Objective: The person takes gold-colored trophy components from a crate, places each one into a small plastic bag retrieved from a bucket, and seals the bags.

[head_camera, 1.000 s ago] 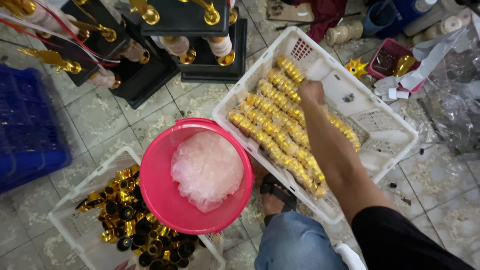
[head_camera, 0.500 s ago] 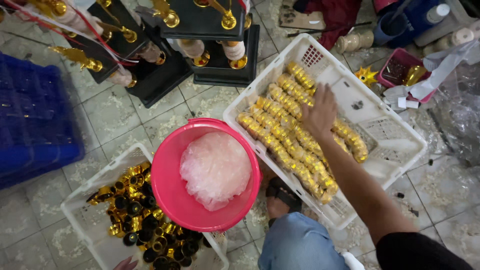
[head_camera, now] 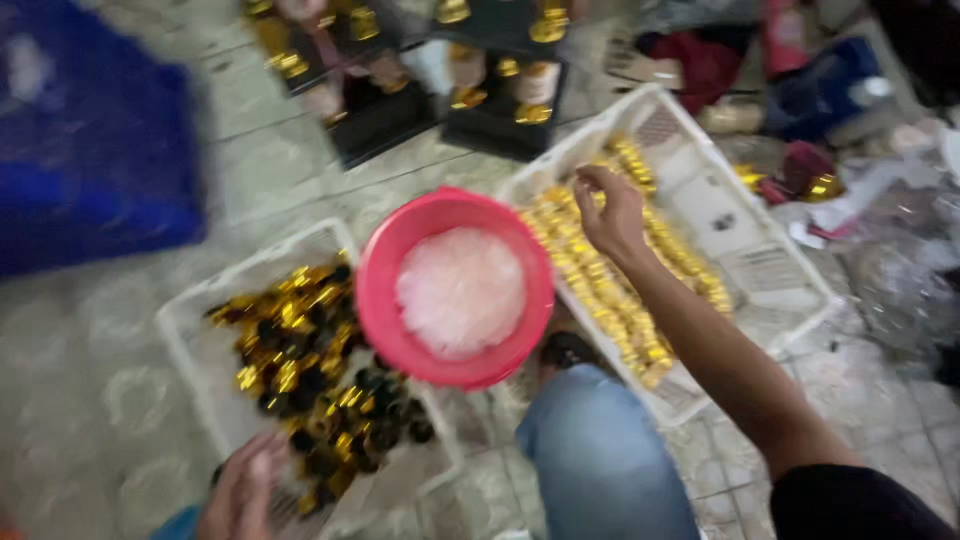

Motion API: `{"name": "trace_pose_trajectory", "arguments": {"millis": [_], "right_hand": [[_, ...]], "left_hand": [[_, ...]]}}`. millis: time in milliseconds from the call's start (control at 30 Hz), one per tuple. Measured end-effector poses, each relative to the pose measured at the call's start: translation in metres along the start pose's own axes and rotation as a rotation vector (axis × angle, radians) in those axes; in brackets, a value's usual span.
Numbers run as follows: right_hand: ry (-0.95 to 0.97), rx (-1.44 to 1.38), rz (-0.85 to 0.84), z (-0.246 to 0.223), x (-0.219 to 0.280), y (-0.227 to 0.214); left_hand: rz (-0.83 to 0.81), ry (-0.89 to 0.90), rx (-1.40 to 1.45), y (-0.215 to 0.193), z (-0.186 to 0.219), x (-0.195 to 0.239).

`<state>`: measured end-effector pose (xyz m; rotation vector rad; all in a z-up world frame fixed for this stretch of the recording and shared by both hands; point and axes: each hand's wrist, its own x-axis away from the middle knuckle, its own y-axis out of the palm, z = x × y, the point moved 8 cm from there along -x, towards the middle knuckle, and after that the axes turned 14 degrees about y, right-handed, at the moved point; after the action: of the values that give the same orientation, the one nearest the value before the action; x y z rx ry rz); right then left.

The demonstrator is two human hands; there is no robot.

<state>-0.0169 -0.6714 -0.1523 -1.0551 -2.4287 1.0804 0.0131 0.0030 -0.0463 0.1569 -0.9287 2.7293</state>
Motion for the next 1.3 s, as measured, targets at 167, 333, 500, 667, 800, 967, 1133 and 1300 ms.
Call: {"name": "trace_pose_trajectory", "arguments": {"millis": [167,333,500,667,800,967,1133,1300], "right_hand": [[-0.379,-0.039,-0.445,-0.148,0.065,0.084],[-0.261,0.554,-0.620,-0.172,0.087,0.185],[0.039,0.647,-0.610,-0.130,0.071,0.218],[0.056,0.585,-0.604,-0.100,0.060,0.228],[0.011,0.363,-0.782,-0.099,0.047,0.217],[0.027,0.322,-1.005,-0.131,0.037,0.170],[0.098,-0.248,-1.191,-0.184,0.034,0.119],[-0.073,-0.316,-1.382,-0.279,0.078,0.059]], "left_hand": [[-0.110,-0.292,-0.050,-0.009,0.060,0.002],[-0.117,0.160,-0.226,-0.037,0.082,0.028],[-0.011,0.181,-0.297,-0.063,0.064,0.029],[-0.049,0.052,-0.383,-0.055,0.058,0.023],[-0.075,-0.067,-0.399,-0.038,0.062,0.011],[-0.147,-0.042,-0.336,-0.003,0.054,-0.004],[-0.289,0.051,-0.104,0.043,0.063,-0.011],[-0.196,0.106,0.207,0.056,0.120,-0.030]]}}
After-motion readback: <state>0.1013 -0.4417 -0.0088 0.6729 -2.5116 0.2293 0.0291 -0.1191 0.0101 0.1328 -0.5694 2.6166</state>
